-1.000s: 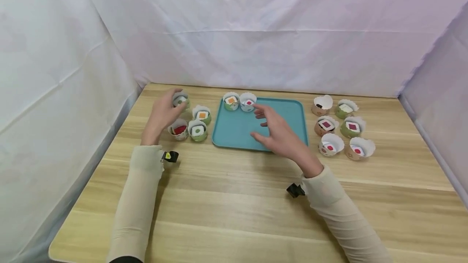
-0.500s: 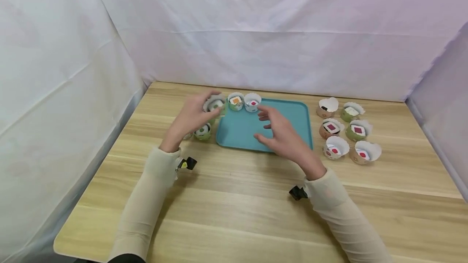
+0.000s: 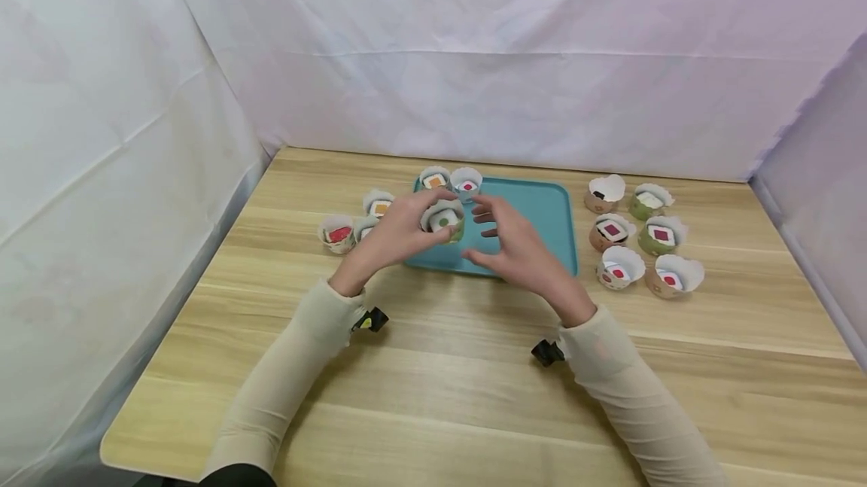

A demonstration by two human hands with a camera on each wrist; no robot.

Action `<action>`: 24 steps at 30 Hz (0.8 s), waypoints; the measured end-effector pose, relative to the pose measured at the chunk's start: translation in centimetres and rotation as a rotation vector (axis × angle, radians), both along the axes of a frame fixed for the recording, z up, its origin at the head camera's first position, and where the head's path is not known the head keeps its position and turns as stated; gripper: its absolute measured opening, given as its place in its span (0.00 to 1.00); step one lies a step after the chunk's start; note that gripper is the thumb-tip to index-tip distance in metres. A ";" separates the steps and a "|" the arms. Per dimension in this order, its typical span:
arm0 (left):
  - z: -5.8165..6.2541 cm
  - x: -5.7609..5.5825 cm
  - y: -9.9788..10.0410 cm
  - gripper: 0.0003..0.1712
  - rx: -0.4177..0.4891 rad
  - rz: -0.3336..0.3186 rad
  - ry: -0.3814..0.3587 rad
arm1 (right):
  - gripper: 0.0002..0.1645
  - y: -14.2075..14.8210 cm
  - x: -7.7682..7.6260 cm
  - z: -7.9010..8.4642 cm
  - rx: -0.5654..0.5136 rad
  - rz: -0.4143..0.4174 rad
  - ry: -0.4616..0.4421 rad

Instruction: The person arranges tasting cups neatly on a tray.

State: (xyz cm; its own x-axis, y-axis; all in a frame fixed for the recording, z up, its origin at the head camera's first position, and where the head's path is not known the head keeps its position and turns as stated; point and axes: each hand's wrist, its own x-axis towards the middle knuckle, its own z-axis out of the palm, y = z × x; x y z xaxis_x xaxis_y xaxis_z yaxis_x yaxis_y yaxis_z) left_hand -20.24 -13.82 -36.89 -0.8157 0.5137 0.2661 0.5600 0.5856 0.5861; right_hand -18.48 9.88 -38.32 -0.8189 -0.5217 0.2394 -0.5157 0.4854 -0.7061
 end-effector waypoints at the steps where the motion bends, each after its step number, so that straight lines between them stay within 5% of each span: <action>1: -0.1 0.1 0.2 0.27 -0.001 0.000 0.006 | 0.52 -0.1 0.0 -0.1 -0.003 -0.001 0.000; 11: -0.9 1.2 2.1 0.37 -0.026 0.044 -0.037 | 0.50 -0.7 -0.1 -0.5 -0.020 -0.011 0.093; 24: -1.5 2.0 3.1 0.40 -0.018 0.067 -0.001 | 0.46 -0.7 0.2 -1.1 0.004 -0.046 0.163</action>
State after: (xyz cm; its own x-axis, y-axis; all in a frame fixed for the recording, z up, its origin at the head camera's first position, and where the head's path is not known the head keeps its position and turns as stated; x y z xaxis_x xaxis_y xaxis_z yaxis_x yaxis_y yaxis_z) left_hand -18.28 -10.74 -38.37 -0.8486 0.4629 0.2562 0.5186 0.6319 0.5760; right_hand -18.28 9.16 -39.45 -0.7921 -0.4860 0.3693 -0.6007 0.5135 -0.6128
